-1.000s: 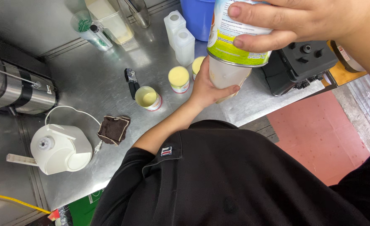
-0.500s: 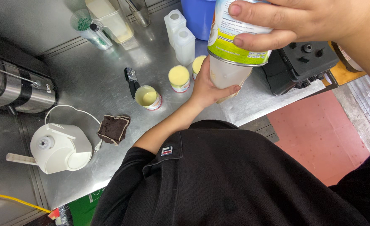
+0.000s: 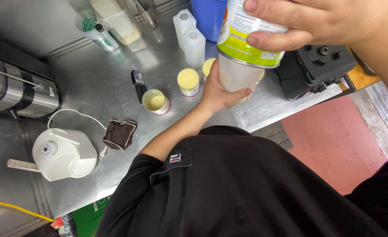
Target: The person pours condensed milk from large tins into plastic jugs on a stainless steel prep counter, filling one jug at a time and setting filled jugs aside. They repeat the pouring across several tins and jugs, occasionally repositioning containers and reaching for a new empty jug.
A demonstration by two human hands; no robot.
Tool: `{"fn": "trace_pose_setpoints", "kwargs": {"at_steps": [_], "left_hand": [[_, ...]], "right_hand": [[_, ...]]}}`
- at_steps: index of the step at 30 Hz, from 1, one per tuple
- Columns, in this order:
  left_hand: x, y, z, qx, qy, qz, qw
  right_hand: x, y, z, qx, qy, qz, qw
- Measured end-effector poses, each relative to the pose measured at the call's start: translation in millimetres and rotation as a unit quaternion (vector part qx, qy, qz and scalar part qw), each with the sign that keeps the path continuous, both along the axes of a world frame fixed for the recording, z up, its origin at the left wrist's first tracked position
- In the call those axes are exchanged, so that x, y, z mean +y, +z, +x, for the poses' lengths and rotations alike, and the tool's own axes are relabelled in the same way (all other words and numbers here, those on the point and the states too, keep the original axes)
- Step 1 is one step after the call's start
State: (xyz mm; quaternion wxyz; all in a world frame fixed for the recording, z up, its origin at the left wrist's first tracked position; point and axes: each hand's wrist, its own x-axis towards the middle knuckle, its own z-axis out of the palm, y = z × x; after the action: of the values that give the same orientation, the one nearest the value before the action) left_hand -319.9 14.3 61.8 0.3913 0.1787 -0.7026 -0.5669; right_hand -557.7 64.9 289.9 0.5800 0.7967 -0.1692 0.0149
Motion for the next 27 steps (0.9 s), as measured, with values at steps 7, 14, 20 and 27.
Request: {"fn": "trace_pose_setpoints", "kwargs": {"at_steps": [7,14,20,27], "left_hand": [[-0.1,0.2,0.0,-0.007,0.006,-0.002,1.000],[-0.9,0.1,-0.7,-0.001,0.002,-0.001,1.000],[-2.3,-3.7,1.1,-0.008,0.006,-0.003,1.000],[1.9,-2.2,2.8,-0.028,0.011,-0.002,1.000]], "right_hand": [[-2.7,-0.3,-2.9,0.000,0.017,0.019,1.000],[-2.6,-1.8,-5.5,0.000,0.017,0.018,1.000],[-1.1,-0.2,-1.8,0.006,0.009,0.031,0.999],[1.7,3.8,4.2,0.001,-0.002,0.006,1.000]]}}
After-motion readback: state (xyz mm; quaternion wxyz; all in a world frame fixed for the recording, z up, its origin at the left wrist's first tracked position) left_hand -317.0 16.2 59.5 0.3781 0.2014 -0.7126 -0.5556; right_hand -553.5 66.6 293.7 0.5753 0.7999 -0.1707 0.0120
